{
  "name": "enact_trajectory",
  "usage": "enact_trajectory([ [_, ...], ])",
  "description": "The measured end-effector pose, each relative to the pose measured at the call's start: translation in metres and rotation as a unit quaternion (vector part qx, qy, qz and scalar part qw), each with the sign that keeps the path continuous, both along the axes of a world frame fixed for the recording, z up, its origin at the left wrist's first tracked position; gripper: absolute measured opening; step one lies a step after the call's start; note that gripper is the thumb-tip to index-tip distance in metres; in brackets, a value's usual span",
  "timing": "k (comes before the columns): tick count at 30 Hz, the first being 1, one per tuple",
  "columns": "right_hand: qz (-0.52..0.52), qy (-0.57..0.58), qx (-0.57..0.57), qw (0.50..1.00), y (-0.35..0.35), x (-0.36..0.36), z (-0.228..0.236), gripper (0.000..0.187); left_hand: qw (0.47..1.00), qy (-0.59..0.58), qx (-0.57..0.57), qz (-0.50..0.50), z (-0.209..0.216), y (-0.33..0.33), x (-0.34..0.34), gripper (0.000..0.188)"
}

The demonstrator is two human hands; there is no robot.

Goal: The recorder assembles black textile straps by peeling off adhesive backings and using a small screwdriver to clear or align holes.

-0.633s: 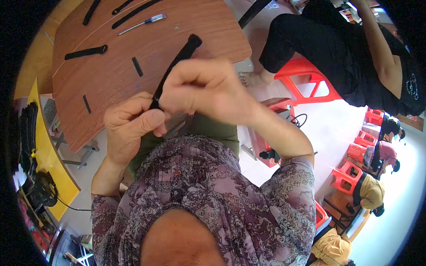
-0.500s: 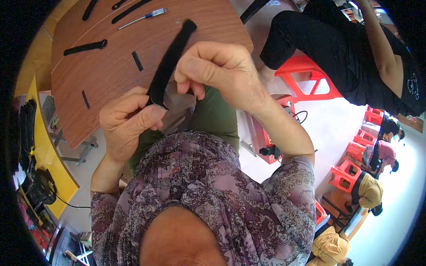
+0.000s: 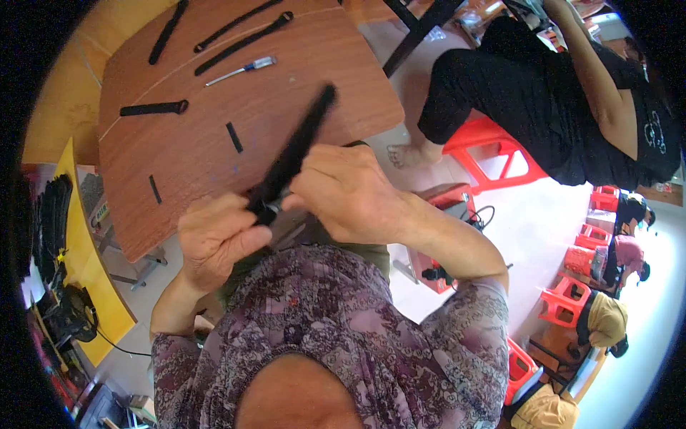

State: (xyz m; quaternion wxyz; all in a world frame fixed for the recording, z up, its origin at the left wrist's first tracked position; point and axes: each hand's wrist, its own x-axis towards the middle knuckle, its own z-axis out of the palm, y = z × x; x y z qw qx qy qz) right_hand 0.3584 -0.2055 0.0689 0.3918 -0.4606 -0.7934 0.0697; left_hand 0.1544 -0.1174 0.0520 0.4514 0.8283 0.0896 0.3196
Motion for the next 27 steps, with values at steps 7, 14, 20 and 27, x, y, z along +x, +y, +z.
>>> enact_trajectory([
  [7, -0.103, -0.031, -0.025, 0.994, 0.018, 0.066, -0.011, 0.01, 0.993, 0.061, -0.097, 0.006, 0.023, 0.022, -0.055, 0.022],
  [14, -0.196, 0.026, -0.105, 0.975, 0.057, 0.111, -0.017, 0.02, 0.974, 0.094, -0.192, 0.074, 0.035, 0.024, -0.115, 0.031],
  [20, -0.173, -0.023, -0.055, 0.983, 0.108, 0.109, -0.006, 0.019, 0.962, 0.069, -0.214, 0.153, 0.036, 0.015, -0.147, 0.033],
  [27, -0.342, -0.025, -0.043, 0.938, 0.131, 0.157, 0.042, 0.022, 0.89, -0.117, -0.312, 0.31, 0.031, 0.006, -0.223, 0.034],
])
